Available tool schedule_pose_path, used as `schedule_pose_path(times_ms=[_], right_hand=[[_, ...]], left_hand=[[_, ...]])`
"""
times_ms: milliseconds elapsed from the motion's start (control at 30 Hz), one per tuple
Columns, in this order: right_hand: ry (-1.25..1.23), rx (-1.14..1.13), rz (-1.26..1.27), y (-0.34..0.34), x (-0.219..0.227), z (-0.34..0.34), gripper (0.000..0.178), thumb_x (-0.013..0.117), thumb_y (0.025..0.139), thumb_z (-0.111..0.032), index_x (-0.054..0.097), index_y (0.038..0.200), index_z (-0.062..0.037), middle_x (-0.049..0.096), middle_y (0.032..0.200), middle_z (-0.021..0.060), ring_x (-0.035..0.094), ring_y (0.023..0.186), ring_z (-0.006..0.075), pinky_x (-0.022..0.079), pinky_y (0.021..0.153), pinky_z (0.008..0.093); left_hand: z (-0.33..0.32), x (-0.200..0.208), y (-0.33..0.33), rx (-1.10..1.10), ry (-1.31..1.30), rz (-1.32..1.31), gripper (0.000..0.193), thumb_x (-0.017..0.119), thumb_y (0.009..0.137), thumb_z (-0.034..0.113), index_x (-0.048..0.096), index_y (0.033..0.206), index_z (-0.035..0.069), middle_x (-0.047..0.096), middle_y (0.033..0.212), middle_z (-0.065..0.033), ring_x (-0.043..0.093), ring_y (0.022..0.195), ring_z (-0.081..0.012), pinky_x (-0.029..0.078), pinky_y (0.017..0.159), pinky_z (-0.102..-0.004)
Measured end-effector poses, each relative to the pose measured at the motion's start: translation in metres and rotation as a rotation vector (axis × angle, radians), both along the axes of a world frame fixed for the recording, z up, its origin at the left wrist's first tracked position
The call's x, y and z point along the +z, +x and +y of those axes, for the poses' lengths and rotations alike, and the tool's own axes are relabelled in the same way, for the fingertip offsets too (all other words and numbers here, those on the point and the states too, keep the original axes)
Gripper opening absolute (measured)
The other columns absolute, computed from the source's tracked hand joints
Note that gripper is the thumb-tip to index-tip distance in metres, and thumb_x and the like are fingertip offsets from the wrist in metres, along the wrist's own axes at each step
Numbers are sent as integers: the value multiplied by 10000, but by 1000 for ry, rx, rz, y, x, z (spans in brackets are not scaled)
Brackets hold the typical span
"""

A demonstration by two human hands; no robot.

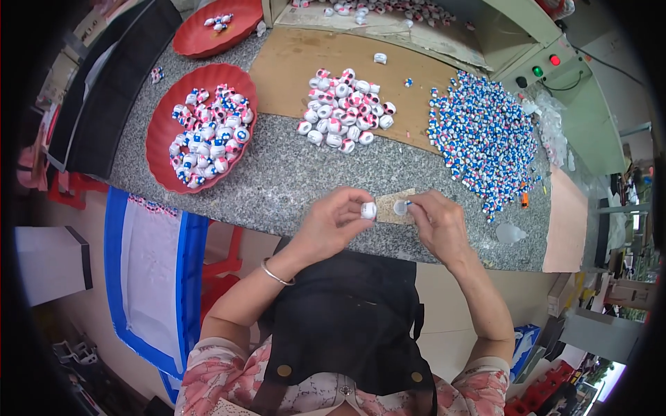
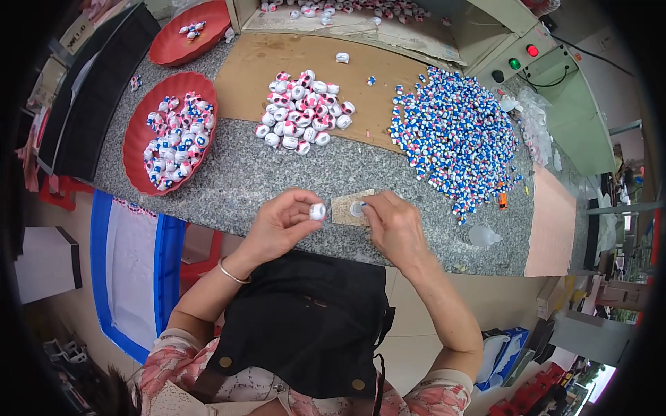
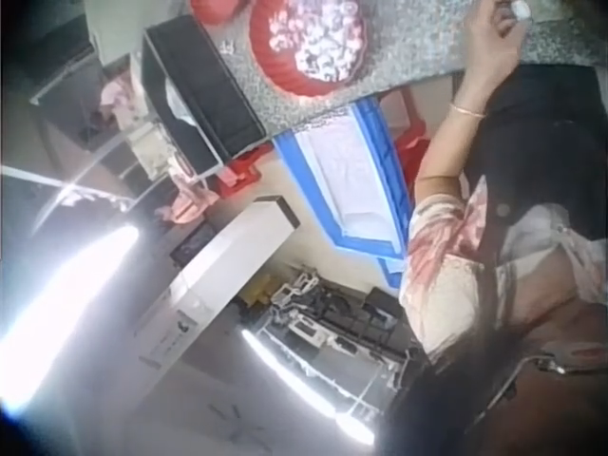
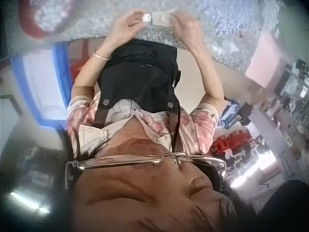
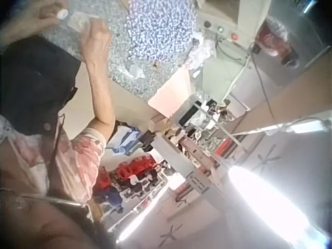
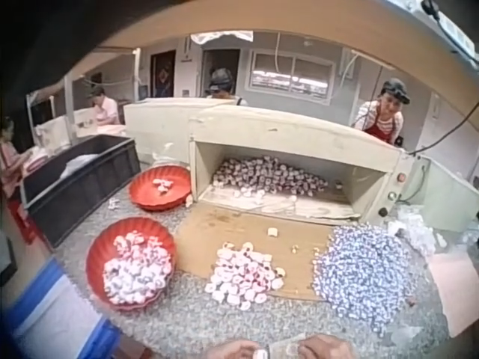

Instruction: Inserting small pink components into white plastic bases at a factory workstation.

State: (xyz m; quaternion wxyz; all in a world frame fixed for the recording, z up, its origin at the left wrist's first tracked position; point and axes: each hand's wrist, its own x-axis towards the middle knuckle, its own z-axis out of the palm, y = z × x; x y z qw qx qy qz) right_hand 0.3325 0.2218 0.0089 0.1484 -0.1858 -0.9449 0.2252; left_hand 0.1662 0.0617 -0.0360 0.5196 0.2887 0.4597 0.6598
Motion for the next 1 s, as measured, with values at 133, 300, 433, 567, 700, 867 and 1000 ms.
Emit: schedule_pose_path(times_ms=[133,300,433,567,700,867,1000], right_hand=[[-610,-278,119,6,2,-10,123,676,892,-60,694,997,1,701,876,86,662,740,157,529,684,279],[-1165,-290,234,14,1,-19,128,650,932,-52,689,1033,16,707,906,50,643,786,75,528,711,225],[-1109,-318,177,17,15,-23,124,676,903,-36,696,1014,17,708,873,57,646,757,89,520,677,231],[-551,-71,177,16,24,-25,96,699,856,-10,708,949,12,679,831,66,644,742,128,508,657,266],[-462,-82,327,16,20,-36,100,699,846,8,705,945,-5,666,790,95,649,672,185,500,603,279],[-469,-64,204,10,25,-31,135,684,862,-16,711,994,-14,663,829,88,648,741,175,501,658,283],[-673,101,47,0,19,-8,202,650,910,-81,684,1102,-25,662,959,121,650,896,223,505,785,326]], left_hand=[[17,-2,17,145,61,389,314,673,831,-102,605,1125,-16,626,1073,-85,652,990,-163,570,844,-278],[22,-2,26,214,226,660,281,706,809,-79,640,1074,-12,628,1108,-114,666,972,-180,591,795,-279],[22,6,21,23,200,594,288,687,845,-57,657,1129,-22,644,1102,-116,677,912,-164,584,749,-268],[20,12,9,-324,57,90,281,593,968,91,642,1228,-3,673,1007,-76,660,837,-115,557,714,-261],[19,19,14,-332,41,68,294,531,1013,150,638,1252,17,690,928,-58,659,818,-108,550,722,-253],[18,16,15,-306,-5,5,288,544,1000,119,638,1239,-12,687,865,-71,667,795,-125,549,715,-251],[5,13,-7,-185,-11,180,279,600,957,72,643,1225,6,682,972,-78,646,819,-113,529,697,-238]])
